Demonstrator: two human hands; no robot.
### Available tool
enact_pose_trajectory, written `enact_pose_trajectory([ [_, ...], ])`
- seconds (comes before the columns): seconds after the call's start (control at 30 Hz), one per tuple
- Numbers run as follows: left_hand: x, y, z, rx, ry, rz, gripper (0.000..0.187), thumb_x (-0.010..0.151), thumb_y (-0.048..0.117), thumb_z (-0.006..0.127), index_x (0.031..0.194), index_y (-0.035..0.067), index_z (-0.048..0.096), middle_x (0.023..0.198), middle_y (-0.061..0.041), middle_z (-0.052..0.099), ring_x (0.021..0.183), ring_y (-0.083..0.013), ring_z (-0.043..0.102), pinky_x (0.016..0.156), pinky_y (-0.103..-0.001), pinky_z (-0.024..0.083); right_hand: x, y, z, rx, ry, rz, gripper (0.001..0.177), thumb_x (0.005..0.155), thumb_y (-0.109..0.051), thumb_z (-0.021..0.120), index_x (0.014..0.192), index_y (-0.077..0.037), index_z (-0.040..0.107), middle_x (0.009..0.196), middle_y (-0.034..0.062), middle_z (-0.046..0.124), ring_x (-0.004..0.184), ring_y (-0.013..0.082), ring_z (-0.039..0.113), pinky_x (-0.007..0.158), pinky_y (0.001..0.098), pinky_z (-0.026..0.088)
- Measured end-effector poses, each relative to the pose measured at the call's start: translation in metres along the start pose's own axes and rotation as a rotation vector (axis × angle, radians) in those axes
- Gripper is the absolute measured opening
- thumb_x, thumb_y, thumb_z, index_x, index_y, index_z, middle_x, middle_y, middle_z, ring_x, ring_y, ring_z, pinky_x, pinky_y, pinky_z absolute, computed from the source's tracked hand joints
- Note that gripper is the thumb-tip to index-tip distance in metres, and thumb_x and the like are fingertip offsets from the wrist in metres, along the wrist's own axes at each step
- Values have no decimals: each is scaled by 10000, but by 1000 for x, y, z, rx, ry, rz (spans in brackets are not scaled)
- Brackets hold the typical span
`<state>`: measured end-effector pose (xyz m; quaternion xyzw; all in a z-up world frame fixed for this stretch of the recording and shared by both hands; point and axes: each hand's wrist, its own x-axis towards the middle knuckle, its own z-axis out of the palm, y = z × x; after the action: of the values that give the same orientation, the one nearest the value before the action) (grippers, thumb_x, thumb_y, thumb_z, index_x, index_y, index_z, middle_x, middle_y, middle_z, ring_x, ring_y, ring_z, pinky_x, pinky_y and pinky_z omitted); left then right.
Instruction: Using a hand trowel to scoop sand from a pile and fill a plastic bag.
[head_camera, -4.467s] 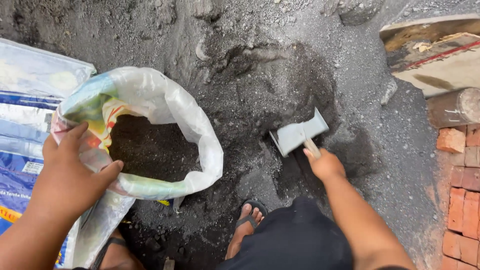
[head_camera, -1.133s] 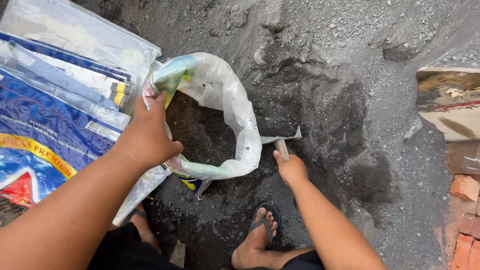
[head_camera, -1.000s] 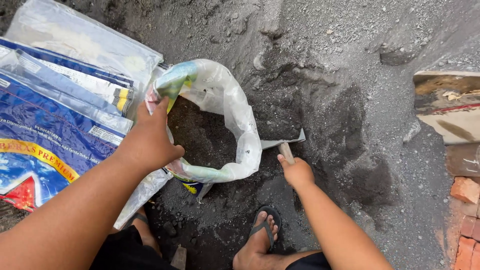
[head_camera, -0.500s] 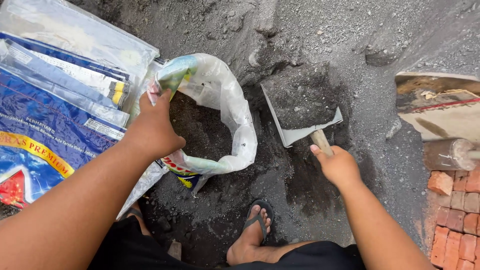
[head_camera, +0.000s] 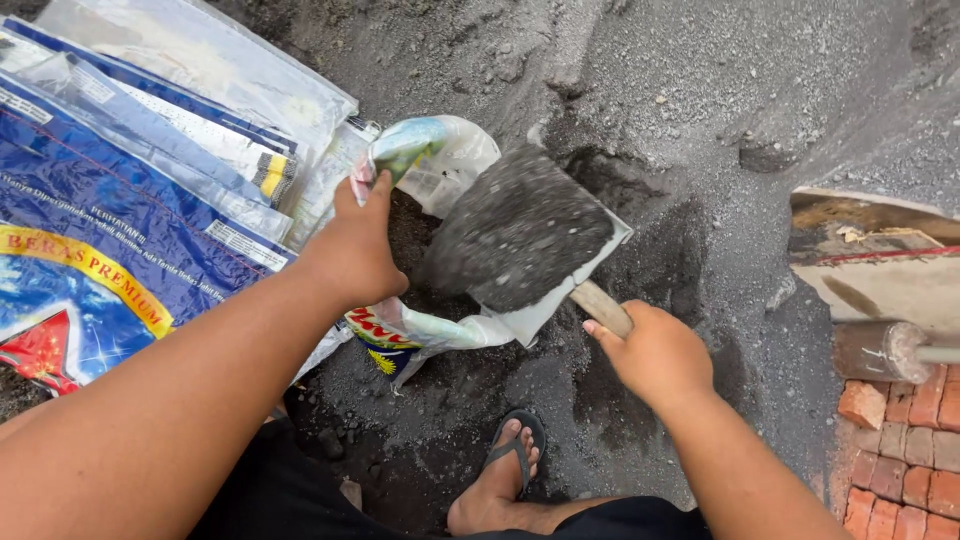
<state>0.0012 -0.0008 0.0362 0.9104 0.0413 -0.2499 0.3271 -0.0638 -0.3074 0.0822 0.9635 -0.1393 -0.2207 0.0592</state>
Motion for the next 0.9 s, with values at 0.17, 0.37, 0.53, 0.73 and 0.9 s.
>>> enact_pose_trajectory([
  [0.17, -9, 3, -5, -22, -4, 17, 1100, 780, 85, 793, 1668, 51, 145, 1628, -363, 143, 1232, -548, 601, 964, -604, 542, 4, -25, 11, -168, 87, -144, 514, 913, -406, 676, 1321, -92, 673, 1073, 159, 763, 998, 328, 769, 835, 434, 624],
  [0.37, -6, -5, -3, -32, -3, 45, 1097, 786, 79, 782, 1668, 43, 130, 1626, -367, 135, 1204, -540, 620, 925, -594, 564, 1, -40, -3, -353, 193, -231, 539, 907, -414, 653, 1347, -102, 656, 989, 137, 742, 896, 306, 773, 784, 427, 622],
  [0.53, 2, -11, 4, -33, 18, 53, 1114, 774, 74, 788, 1668, 50, 123, 1623, -367, 146, 1152, -541, 650, 879, -603, 580, -13, -44, -21, -505, 368, -232, 500, 875, -351, 709, 1312, -108, 692, 854, 97, 725, 755, 266, 761, 711, 393, 608],
  [0.73, 1, -10, 3, -32, 15, 50, 1114, 771, 69, 782, 1670, 56, 124, 1626, -370, 137, 1145, -548, 652, 872, -598, 585, -29, -47, -38, -509, 541, -308, 422, 883, -271, 741, 1275, -117, 728, 808, 89, 718, 737, 235, 734, 722, 346, 553],
  [0.9, 4, -14, 7, -21, 40, 68, 1098, 765, 84, 792, 1666, 58, 165, 1609, -381, 166, 1143, -569, 642, 862, -607, 587, -29, -38, -35, -425, 698, -325, 409, 838, -236, 792, 1241, -176, 758, 808, 47, 690, 721, 204, 685, 713, 339, 495],
])
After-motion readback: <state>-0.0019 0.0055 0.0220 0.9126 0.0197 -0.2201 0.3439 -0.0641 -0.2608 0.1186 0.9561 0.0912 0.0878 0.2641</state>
